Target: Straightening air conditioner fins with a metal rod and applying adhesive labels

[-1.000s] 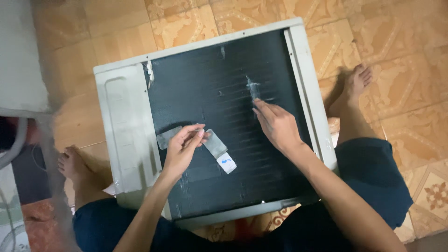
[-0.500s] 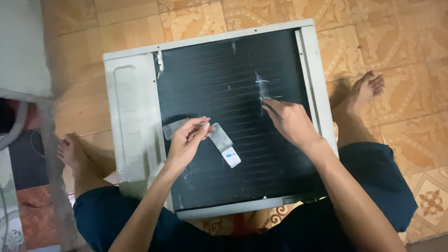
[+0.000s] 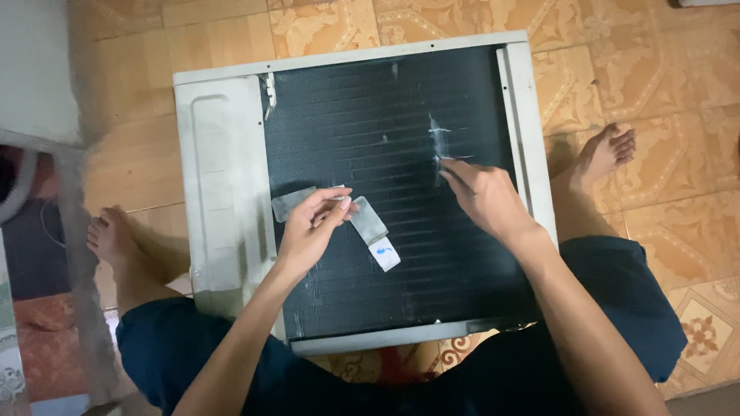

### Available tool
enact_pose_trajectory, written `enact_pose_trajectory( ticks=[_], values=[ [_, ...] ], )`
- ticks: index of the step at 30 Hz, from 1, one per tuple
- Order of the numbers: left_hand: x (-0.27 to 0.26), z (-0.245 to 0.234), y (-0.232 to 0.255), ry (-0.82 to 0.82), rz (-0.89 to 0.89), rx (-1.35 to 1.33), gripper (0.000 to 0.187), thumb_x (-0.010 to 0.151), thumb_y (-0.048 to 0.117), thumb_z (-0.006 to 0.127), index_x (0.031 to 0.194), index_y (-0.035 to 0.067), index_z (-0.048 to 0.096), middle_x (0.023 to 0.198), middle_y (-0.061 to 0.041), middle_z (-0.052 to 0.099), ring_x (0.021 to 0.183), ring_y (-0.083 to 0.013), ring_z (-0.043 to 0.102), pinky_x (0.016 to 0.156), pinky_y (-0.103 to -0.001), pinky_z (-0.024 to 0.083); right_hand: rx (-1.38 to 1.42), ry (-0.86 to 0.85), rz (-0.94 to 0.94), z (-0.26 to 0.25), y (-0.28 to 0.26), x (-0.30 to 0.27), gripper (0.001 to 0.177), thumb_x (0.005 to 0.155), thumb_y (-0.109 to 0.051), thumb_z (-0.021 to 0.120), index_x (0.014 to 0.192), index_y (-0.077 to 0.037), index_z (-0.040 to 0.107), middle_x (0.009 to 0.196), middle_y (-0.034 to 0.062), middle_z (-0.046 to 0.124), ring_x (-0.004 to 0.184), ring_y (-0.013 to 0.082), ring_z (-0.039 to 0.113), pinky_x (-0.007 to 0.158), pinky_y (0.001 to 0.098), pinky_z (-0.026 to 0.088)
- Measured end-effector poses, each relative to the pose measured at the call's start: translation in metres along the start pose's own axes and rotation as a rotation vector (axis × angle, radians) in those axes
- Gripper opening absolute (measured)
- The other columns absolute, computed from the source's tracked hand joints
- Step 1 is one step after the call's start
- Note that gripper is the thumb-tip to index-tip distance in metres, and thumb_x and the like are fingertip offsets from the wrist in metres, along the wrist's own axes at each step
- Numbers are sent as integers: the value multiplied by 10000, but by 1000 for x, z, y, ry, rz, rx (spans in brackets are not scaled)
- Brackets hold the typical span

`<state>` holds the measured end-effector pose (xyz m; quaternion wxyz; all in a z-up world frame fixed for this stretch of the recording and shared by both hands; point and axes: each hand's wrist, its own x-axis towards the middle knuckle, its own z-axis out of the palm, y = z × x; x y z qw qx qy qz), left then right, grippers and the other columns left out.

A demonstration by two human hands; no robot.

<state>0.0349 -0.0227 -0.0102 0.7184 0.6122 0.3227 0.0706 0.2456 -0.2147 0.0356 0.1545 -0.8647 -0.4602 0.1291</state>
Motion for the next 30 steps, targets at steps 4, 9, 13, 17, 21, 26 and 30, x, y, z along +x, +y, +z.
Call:
enact_pose_trajectory(
  ticks=[4,9,13,17,21,26,30],
  values=[
    [0,-1,-1,-12,-5,2,357,996,216,672,1288,10,665,1080,-222,740,990,-252,704,936,-391,566,198,84,-15,-1,0,3,153,1041,-101,649,1113,-10,748,799,182,755,704,339,753,587,365,573],
    [1,0,-2,-12,-4,20,340,1009,234,668,1282,31,677,1099,-224,748,1018,-258,720,938,-393,568,331,205,31,27,20,9,159,1017,-126,714,1142,-36,757,895,141,786,804,294,770,666,350,607],
    [0,3,0,-2,-21,36,328,1000,218,670,1267,27,685,1082,-221,752,1001,-248,719,940,-388,571,363,255,52,37,25,11,153,1016,-112,715,1130,-25,770,878,137,787,773,251,774,638,314,602],
    [-1,1,-2,9,1,20,328,1004,224,672,1262,21,682,1080,-213,752,988,-229,710,926,-357,568,204,233,10,26,12,11,134,1004,-44,690,1086,21,774,808,173,764,735,339,750,624,356,590],
    [-2,-1,-3,21,24,10,333,990,218,690,1258,21,689,1074,-233,754,978,-260,735,919,-384,581,155,168,-39,22,11,10,129,995,-58,696,1079,-12,782,854,194,768,820,389,747,673,431,592],
    [0,-5,-5,19,47,-7,334,990,241,697,1257,41,684,1067,-203,757,975,-232,730,906,-373,583,198,92,-23,9,3,13,147,1006,-30,667,1102,6,773,844,207,756,775,373,737,659,416,571],
    [-2,-7,-6,26,44,2,333,991,255,697,1260,59,692,1075,-207,755,990,-255,742,907,-382,587,204,101,23,18,17,11,176,1039,-40,649,1148,12,777,755,171,740,616,295,704,552,339,535]
  ],
)
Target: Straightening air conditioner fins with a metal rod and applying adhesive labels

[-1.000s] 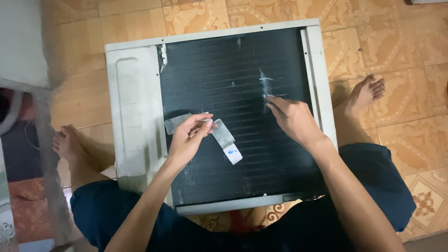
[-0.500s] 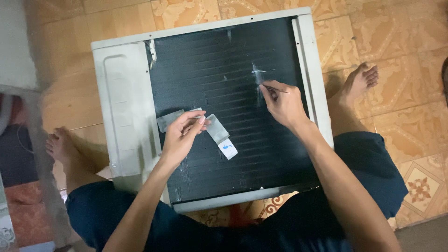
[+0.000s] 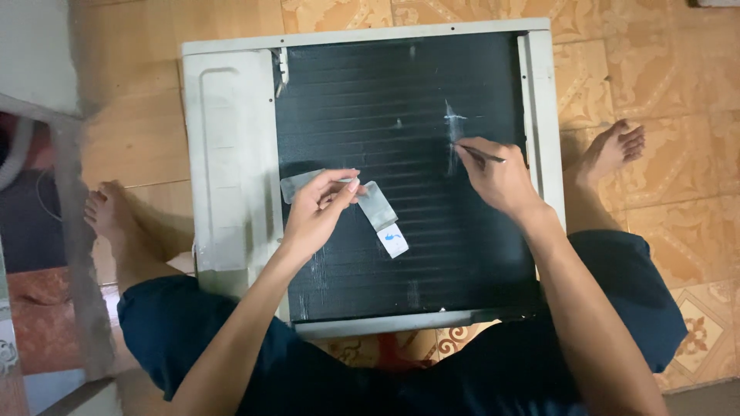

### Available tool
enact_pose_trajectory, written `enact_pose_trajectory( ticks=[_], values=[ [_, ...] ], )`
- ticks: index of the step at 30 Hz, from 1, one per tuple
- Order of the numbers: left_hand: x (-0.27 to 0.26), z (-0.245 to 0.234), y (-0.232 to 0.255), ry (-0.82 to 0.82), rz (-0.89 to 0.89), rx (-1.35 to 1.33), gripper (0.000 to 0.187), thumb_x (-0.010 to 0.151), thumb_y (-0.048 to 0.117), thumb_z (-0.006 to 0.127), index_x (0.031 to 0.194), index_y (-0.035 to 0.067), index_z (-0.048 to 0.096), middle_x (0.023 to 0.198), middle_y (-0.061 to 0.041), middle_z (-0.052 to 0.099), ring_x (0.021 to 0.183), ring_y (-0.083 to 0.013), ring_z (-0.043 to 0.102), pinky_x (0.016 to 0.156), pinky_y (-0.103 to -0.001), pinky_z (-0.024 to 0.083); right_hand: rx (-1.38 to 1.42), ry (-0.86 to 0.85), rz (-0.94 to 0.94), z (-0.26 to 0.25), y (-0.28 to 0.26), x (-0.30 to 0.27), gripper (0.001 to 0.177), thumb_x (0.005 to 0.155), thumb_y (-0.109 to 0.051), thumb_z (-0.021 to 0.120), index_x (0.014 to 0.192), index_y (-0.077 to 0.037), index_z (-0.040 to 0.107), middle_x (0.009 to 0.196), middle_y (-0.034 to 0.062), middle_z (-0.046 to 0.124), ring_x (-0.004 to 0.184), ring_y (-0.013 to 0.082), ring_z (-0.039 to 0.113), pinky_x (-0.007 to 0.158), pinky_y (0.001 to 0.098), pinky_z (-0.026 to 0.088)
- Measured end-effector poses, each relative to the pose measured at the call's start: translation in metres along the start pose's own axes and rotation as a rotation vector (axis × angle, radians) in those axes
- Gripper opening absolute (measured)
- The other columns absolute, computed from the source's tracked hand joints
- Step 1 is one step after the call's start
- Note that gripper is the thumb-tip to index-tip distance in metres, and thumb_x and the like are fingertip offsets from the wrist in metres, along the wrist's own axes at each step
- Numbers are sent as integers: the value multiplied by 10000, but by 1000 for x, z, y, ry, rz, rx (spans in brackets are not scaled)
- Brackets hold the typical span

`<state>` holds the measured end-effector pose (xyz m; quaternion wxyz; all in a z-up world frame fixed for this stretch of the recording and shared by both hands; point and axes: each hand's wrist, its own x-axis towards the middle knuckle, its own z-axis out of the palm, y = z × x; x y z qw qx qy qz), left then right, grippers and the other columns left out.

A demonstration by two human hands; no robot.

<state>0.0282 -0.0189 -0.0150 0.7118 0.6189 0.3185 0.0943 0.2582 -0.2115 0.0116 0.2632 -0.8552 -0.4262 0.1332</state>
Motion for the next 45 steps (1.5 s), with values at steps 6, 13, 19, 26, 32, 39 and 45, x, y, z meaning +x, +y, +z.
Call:
enact_pose_trajectory(
  ticks=[6,13,19,26,32,39,45],
  values=[
    [0,1,3,-5,15,2,337,995,254,691,1258,44,685,1075,-202,757,977,-239,737,891,-374,587,-7,23,14,5,9,-2,150,1028,-46,676,1120,26,770,751,194,735,605,300,706,514,346,507],
    [3,-2,2,-16,15,-16,345,998,237,682,1278,36,679,1068,-212,752,967,-240,732,892,-359,583,18,110,-3,12,11,-8,158,1054,-111,691,1107,10,778,824,212,750,716,346,745,557,384,552],
    [2,-3,1,-23,28,-17,340,1002,236,677,1275,33,677,1061,-210,750,968,-230,725,890,-356,582,79,138,-34,13,-3,-15,145,1041,-81,694,1101,29,767,905,218,770,818,361,764,656,383,591],
    [1,-2,5,-18,31,-3,344,1000,206,673,1282,9,671,1074,-234,745,983,-259,730,896,-374,582,-13,261,-127,20,0,-27,115,985,-74,759,1033,26,788,841,181,768,782,348,756,662,355,595],
    [-2,-2,6,-14,20,-13,347,1005,197,660,1289,-2,656,1078,-228,736,980,-236,702,897,-356,573,53,322,-73,31,13,-34,143,1009,-107,734,1029,22,790,875,195,771,831,355,759,695,368,599],
    [-2,-2,13,-13,7,1,336,1009,180,650,1288,-7,656,1089,-236,736,973,-259,710,899,-383,570,11,339,-78,33,14,-36,105,976,-114,763,1031,-36,806,890,141,784,859,311,765,724,350,606],
    [-2,-1,6,-7,10,-16,361,1004,227,661,1290,6,653,1082,-213,739,961,-215,692,891,-331,559,129,396,-20,44,9,-35,141,1006,-72,701,1036,33,790,875,219,767,842,390,757,702,412,600]
  ],
)
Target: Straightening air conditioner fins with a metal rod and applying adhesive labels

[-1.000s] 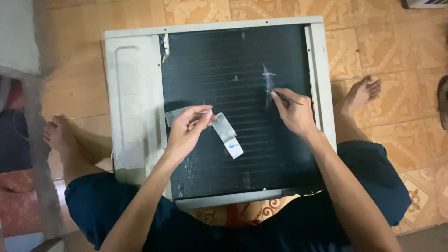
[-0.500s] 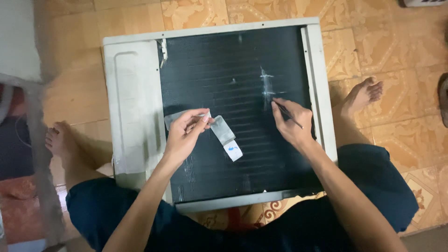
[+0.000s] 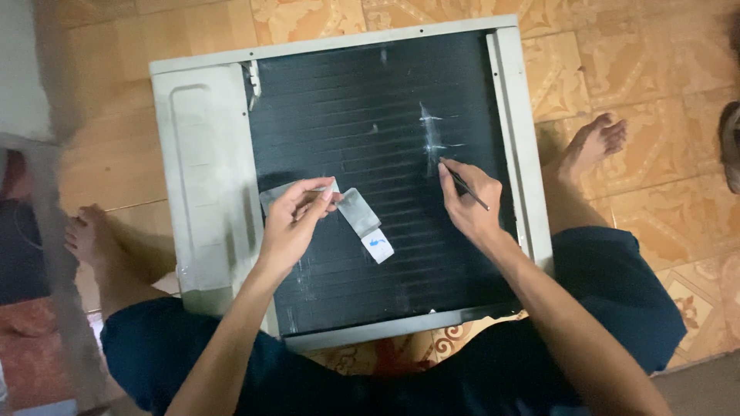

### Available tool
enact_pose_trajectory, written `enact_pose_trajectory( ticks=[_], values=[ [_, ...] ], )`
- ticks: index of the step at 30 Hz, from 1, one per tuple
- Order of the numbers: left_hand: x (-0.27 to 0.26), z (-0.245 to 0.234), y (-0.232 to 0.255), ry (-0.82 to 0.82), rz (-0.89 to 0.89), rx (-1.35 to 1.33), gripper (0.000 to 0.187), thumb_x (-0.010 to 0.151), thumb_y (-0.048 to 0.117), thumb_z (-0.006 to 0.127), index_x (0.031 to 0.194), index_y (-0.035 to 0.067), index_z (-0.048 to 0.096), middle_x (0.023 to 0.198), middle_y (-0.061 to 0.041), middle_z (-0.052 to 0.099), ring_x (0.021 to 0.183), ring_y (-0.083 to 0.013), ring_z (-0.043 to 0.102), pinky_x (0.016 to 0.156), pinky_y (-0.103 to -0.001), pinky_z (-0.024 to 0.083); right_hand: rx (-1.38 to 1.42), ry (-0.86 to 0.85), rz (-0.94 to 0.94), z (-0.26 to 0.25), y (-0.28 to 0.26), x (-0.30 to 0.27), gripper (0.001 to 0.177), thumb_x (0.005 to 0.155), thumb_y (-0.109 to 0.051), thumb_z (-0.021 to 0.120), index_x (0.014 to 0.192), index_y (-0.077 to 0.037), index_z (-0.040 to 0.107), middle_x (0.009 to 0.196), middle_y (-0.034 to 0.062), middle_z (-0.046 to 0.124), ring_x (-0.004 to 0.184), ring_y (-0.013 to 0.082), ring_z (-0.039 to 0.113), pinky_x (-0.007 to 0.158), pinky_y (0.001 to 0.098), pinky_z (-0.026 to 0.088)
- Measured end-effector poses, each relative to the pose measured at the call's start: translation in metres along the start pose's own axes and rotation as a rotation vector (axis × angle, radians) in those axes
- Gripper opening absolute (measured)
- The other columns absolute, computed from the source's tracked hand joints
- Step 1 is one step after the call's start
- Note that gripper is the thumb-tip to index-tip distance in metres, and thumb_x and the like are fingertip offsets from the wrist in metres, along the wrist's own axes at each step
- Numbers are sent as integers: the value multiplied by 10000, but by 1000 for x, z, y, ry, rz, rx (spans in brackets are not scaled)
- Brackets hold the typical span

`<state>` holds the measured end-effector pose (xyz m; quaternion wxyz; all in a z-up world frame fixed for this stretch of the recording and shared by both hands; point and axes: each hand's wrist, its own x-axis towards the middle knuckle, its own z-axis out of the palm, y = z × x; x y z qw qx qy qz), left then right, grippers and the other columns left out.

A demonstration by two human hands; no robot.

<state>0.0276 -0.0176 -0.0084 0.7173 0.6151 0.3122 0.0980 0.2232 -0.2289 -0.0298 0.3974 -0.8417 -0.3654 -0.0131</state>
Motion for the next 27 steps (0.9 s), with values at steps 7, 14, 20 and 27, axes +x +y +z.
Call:
enact_pose_trajectory(
  ticks=[7,14,20,27],
  values=[
    [3,1,3,14,-48,10,338,997,212,661,1264,4,667,1089,-225,755,959,-223,718,898,-328,568,36,179,26,15,-13,-7,141,1017,-29,678,1017,66,782,825,196,758,787,359,754,684,351,600],
    [3,4,8,4,-63,21,328,999,184,649,1270,0,668,1076,-222,758,951,-210,720,892,-311,574,-51,113,-193,16,-12,-8,91,941,46,737,1011,73,789,865,207,771,783,357,753,669,354,604],
    [7,4,4,-3,-71,46,352,1002,173,638,1285,-35,655,1083,-256,746,948,-244,715,890,-346,576,1,152,-169,14,-4,-9,99,933,64,740,1014,109,775,868,232,761,793,378,747,666,383,612],
    [8,4,2,-1,-69,83,354,1010,170,624,1296,-38,645,1096,-281,734,965,-278,713,889,-373,576,114,165,-7,15,3,-12,132,977,-21,724,1051,66,790,859,189,773,804,333,759,689,367,603]
  ],
)
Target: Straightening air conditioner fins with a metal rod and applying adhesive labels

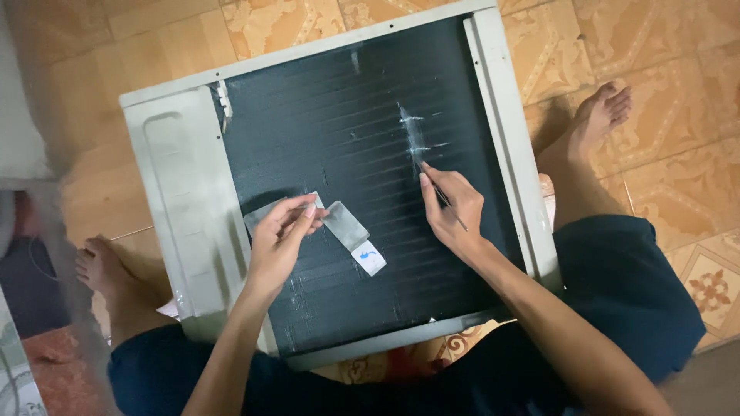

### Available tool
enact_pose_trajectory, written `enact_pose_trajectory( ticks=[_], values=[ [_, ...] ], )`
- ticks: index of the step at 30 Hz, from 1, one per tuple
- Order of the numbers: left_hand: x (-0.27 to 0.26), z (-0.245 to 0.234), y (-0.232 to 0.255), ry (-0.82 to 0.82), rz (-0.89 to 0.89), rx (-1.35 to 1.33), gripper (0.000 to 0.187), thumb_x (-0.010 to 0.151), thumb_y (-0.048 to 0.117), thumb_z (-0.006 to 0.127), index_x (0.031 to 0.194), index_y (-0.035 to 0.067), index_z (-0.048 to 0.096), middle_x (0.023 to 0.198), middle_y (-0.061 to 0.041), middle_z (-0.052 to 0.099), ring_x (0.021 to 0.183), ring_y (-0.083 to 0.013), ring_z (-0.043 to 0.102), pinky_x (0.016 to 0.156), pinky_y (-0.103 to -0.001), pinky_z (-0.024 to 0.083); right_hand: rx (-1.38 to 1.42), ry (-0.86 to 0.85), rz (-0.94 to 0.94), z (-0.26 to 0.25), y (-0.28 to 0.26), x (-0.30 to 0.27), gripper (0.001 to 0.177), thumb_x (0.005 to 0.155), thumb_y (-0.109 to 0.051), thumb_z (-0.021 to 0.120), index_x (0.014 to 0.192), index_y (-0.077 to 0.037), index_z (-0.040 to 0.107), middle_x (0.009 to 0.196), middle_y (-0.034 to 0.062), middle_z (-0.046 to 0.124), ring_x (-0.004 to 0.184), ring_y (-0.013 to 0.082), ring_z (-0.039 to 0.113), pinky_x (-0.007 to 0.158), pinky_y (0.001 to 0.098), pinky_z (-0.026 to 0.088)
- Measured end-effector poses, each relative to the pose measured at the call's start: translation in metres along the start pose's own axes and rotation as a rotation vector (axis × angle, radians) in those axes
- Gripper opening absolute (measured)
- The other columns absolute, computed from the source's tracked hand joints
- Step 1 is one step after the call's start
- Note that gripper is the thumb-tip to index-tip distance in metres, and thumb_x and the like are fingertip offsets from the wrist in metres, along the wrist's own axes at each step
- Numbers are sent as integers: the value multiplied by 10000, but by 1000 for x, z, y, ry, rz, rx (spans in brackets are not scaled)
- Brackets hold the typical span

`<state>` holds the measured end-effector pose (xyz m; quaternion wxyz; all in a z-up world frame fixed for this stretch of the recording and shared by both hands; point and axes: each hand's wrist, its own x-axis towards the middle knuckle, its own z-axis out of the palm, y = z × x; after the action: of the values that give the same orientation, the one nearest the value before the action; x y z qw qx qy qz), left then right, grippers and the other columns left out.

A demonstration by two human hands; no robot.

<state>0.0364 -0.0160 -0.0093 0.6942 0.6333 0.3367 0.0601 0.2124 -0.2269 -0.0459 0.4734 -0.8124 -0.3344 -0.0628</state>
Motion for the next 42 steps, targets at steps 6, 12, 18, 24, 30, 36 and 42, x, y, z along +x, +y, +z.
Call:
enact_pose_trajectory(
  ticks=[6,12,18,24,30,36,42],
  values=[
    [1,-1,-1,-13,-3,6,362,1009,162,622,1302,-51,637,1096,-280,730,965,-282,711,886,-381,578,47,-4,37,0,-4,2,163,996,-22,708,1092,85,785,847,194,773,792,319,757,691,352,600],
    [-1,1,4,-9,-12,-2,365,1007,167,624,1303,-47,640,1100,-282,732,973,-288,717,897,-384,577,68,-19,30,0,-1,2,176,1015,-11,681,1129,81,778,851,191,771,743,294,743,623,313,573],
    [1,1,2,-12,-8,29,347,1014,163,618,1298,-35,644,1099,-282,731,978,-295,717,890,-395,577,-20,-42,-62,-5,-28,12,148,987,82,673,1082,188,714,762,313,684,635,423,669,537,408,557],
    [0,0,0,2,-39,-4,380,1011,216,627,1301,-29,645,1105,-246,743,977,-241,706,896,-338,571,-53,-28,-123,0,-10,3,179,962,38,730,1124,107,764,864,220,769,786,320,748,612,308,587],
    [0,-1,2,3,-34,-9,372,1008,193,630,1299,-39,638,1097,-252,738,971,-247,705,889,-342,571,-23,-15,-42,1,-5,1,149,973,5,733,1079,103,772,858,192,770,813,309,754,612,317,599],
    [-1,-1,2,-1,-13,-28,377,999,195,643,1291,-43,645,1090,-262,743,960,-259,720,879,-353,581,19,1,6,0,-1,-3,175,991,-31,719,1117,70,786,858,166,780,839,296,760,716,344,601],
    [-2,-2,0,2,5,-28,371,1004,198,638,1283,-46,644,1086,-259,747,957,-243,714,885,-344,580,53,7,28,0,0,-1,177,1005,-34,711,1126,76,780,873,174,780,839,296,756,748,369,606]
  ],
)
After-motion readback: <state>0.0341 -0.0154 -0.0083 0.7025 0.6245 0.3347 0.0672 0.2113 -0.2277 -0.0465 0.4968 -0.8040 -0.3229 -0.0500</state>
